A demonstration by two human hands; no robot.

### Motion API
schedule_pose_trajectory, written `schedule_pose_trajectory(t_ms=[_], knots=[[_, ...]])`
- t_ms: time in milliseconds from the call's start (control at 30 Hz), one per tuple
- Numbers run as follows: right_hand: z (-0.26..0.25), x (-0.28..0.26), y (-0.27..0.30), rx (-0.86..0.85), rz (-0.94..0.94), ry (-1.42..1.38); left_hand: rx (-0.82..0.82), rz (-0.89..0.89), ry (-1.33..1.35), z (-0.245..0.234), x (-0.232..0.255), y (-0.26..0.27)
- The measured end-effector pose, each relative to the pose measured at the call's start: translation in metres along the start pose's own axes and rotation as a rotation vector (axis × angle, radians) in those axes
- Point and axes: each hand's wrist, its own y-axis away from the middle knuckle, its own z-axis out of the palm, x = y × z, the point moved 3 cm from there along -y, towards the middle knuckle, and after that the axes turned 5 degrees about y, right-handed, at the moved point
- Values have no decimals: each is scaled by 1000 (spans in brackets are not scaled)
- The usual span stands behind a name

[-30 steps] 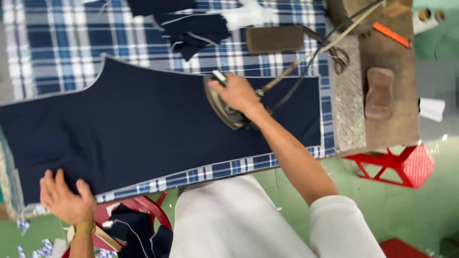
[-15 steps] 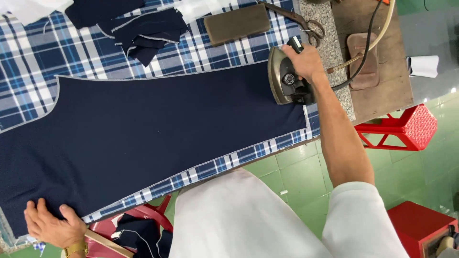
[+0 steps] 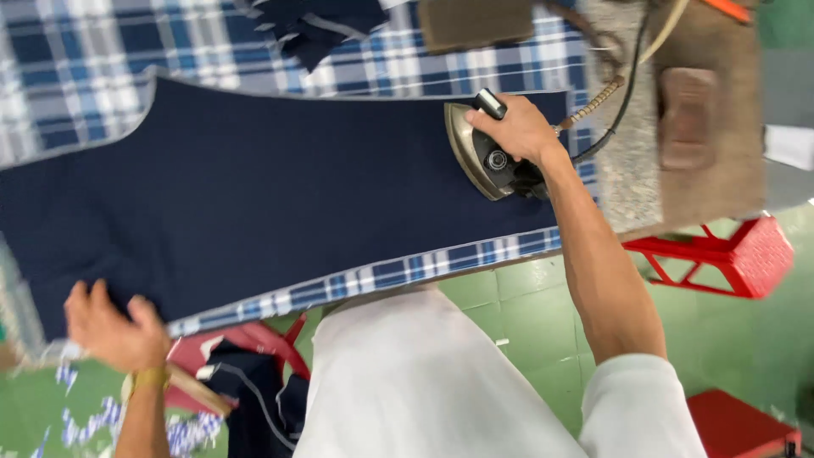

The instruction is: The person irons a dark blue garment on a plaid-covered table using a steam iron. They smooth the fabric with their hands, use a small rectangular pressing block on specific areas, and repeatedly move the iron across the surface to remove wrinkles.

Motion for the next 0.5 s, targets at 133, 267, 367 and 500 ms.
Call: schedule_pose_trajectory(t_ms=[133, 267, 367, 500], knots=[[73, -53, -6, -45, -245, 141, 3, -115, -21, 6, -11, 8], [141, -140, 17, -125, -496, 301, -5, -144, -34, 3, -7, 4], [182, -206, 52, -205, -615, 269, -12, -154, -36, 12, -25, 16], [231, -268, 87, -269, -735, 257, -54, -174, -56, 12, -26, 16]])
